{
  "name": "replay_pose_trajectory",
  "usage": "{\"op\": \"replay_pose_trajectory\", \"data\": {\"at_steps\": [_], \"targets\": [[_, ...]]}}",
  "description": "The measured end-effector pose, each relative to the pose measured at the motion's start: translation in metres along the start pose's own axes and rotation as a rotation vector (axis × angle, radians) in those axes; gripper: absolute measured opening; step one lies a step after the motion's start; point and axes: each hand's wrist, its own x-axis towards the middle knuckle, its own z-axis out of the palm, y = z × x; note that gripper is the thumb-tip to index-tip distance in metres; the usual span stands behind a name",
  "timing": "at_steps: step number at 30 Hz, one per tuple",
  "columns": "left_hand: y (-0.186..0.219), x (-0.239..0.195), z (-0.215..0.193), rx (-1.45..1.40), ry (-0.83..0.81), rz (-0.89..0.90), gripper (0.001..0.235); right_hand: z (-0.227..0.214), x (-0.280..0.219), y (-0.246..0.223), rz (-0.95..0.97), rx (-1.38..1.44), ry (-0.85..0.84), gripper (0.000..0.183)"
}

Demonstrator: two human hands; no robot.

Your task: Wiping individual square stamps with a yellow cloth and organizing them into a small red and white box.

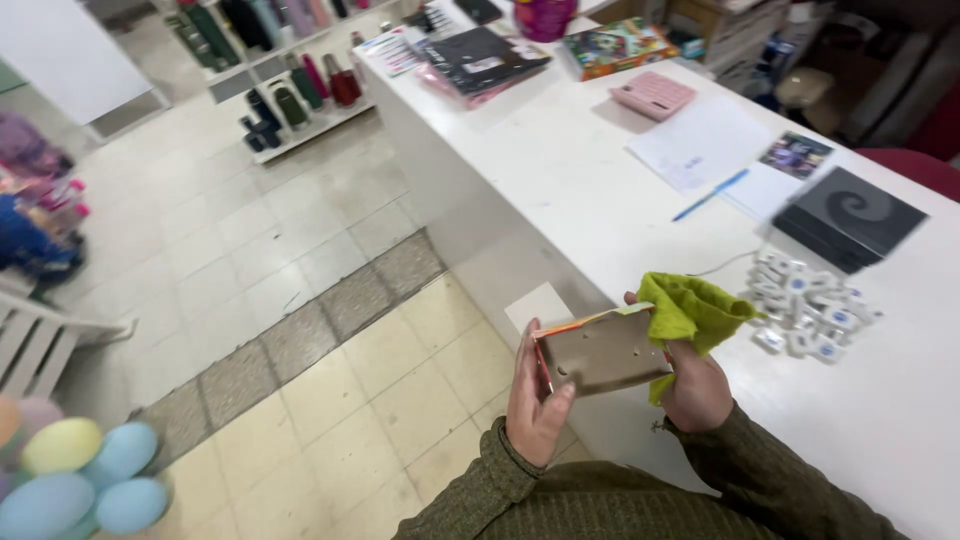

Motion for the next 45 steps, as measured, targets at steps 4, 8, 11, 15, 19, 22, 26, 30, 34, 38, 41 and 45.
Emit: {"op": "replay_pose_trajectory", "data": {"at_steps": [4, 8, 11, 15, 19, 22, 26, 30, 34, 38, 41, 45], "targets": [[-0.027, 0.024, 0.043, -0.077, -0.011, 0.004, 0.07, -0.021, -0.009, 0.024, 0.801, 0.818, 0.237, 0.051], [-0.035, 0.047, 0.088, -0.013, -0.119, -0.028, 0.065, -0.057, -0.027, 0.029, 0.471, 0.805, 0.318, 0.052], [-0.036, 0.057, 0.125, -0.027, -0.29, -0.071, 0.062, -0.081, -0.053, 0.048, 0.537, 0.67, 0.449, 0.05], [-0.053, 0.063, 0.167, 0.14, -0.506, 0.076, 0.057, -0.109, -0.093, 0.068, 0.646, 0.452, 0.618, 0.05], [-0.048, 0.066, 0.202, 0.175, -0.634, 0.285, 0.055, -0.124, -0.145, 0.083, 0.758, 0.296, 0.776, 0.05], [-0.061, 0.064, 0.22, 0.414, -0.736, 0.381, 0.064, -0.121, -0.179, 0.098, 0.844, 0.131, 0.806, 0.063], [-0.071, 0.076, 0.228, 0.39, -0.809, 0.465, 0.073, -0.115, -0.187, 0.099, 0.954, 0.28, 0.83, 0.055], [-0.076, 0.091, 0.22, 0.194, -0.608, 0.538, 0.063, -0.115, -0.156, 0.072, 0.937, 0.186, 0.904, 0.048], [-0.091, 0.108, 0.207, 0.047, -0.628, 0.467, 0.05, -0.133, -0.117, 0.026, 0.888, 0.112, 0.958, 0.044], [-0.06, 0.119, 0.19, -0.235, -0.646, 0.233, 0.042, -0.114, -0.089, 0.021, 0.402, -0.124, 1.207, 0.056], [-0.045, 0.12, 0.179, -0.316, -0.759, 0.115, 0.055, -0.117, -0.059, 0.007, 0.141, -0.265, 1.011, 0.069], [-0.05, 0.116, 0.163, -0.462, -1.011, -0.109, 0.072, -0.067, -0.059, 0.02, 0.059, -0.557, 0.543, 0.109]]}}
